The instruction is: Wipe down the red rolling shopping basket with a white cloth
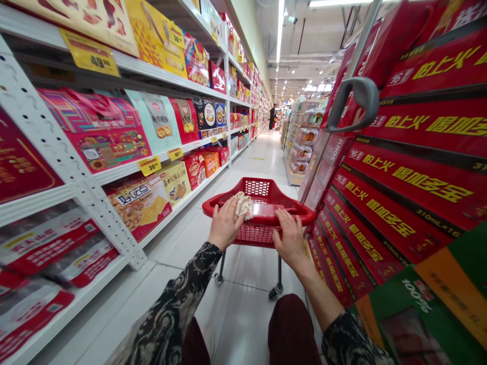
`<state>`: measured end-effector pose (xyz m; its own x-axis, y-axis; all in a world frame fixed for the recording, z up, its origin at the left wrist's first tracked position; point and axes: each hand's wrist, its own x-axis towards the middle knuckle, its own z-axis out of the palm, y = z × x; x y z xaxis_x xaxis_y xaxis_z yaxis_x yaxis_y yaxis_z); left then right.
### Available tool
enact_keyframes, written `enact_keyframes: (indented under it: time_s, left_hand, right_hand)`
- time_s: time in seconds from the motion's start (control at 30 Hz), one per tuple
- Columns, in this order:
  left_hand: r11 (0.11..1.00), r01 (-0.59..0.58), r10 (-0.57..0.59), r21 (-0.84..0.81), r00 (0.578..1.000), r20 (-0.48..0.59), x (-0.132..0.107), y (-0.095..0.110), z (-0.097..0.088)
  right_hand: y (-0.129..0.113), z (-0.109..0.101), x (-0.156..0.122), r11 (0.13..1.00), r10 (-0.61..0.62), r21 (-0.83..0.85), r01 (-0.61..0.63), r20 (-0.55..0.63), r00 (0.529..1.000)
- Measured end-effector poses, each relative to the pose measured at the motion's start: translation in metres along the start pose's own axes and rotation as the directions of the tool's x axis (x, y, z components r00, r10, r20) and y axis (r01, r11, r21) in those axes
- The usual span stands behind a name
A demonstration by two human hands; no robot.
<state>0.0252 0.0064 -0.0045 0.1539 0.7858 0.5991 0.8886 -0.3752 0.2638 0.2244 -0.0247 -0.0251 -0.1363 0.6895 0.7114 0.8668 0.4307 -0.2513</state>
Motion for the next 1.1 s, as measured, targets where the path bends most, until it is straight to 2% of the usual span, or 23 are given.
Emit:
enact_keyframes:
  time_s: [0.07,0.13,0.2,0.3,0.37,0.47,0.57,0.63,0.7,0.77,0.83,0.87,0.93,1.0,1.1]
  left_hand:
    - [1.000,0.004,-0.004,-0.011,1.000,-0.007,0.003,0.000,0.001]
    - [1.000,-0.015,0.015,-0.022,1.000,-0.025,0.005,0.011,0.005]
    - [0.996,-0.090,0.090,-0.028,0.996,-0.010,0.005,0.030,0.010]
    - [0.970,-0.241,0.243,-0.040,0.968,0.059,0.002,0.059,0.016]
    - [0.964,-0.266,0.267,-0.022,0.961,0.075,0.000,0.066,0.014]
    - [0.981,-0.194,0.193,0.015,0.980,0.057,-0.001,0.049,0.005]
    - [0.999,0.005,-0.006,0.044,1.000,0.005,0.003,0.023,-0.004]
    - [0.996,0.073,-0.072,0.046,0.997,-0.010,0.004,0.017,-0.004]
    - [0.999,0.031,-0.031,0.029,1.000,0.000,0.004,0.024,0.000]
    - [0.996,-0.082,0.082,-0.019,0.996,0.026,0.002,0.039,0.008]
    - [0.982,-0.169,0.173,-0.082,0.984,0.052,-0.001,0.052,0.015]
    - [0.979,-0.177,0.183,-0.098,0.981,0.063,-0.002,0.055,0.017]
    - [0.989,-0.128,0.134,-0.077,0.988,0.082,-0.004,0.051,0.018]
    - [0.998,-0.056,0.057,-0.009,0.993,0.101,-0.006,0.039,0.015]
    - [0.996,-0.037,0.025,0.077,0.988,0.152,-0.009,0.020,0.007]
  right_hand:
    - [-0.001,0.003,0.000,1.000,0.015,0.009,-0.015,-0.017,1.000]
    - [-0.003,0.006,-0.001,1.000,0.021,0.010,-0.021,-0.033,0.999]
    - [-0.004,0.008,-0.001,1.000,0.019,0.009,-0.019,-0.050,0.999]
    - [-0.003,0.007,-0.001,1.000,0.018,0.012,-0.017,-0.067,0.998]
    - [-0.001,0.005,-0.001,1.000,0.012,0.029,-0.010,-0.064,0.998]
    - [0.004,0.002,-0.004,0.999,0.004,0.055,0.000,-0.083,0.997]
    - [0.006,0.000,-0.008,0.999,0.031,0.048,-0.026,-0.122,0.992]
    - [0.004,0.000,-0.008,0.998,0.052,0.045,-0.046,-0.135,0.990]
    - [-0.002,0.000,-0.005,0.997,0.048,0.062,-0.039,-0.145,0.988]
    - [-0.011,-0.002,0.001,0.995,0.012,0.099,0.002,-0.150,0.989]
    - [-0.022,-0.002,0.009,0.990,-0.040,0.127,0.055,-0.115,0.993]
    - [-0.027,-0.002,0.013,0.990,-0.058,0.126,0.068,-0.078,0.995]
    - [-0.036,0.001,0.020,0.994,-0.061,0.094,0.059,0.017,0.998]
    - [-0.042,0.006,0.025,0.998,-0.033,0.047,0.029,0.094,0.995]
    - [-0.048,0.018,0.031,1.000,-0.006,0.014,0.004,0.130,0.991]
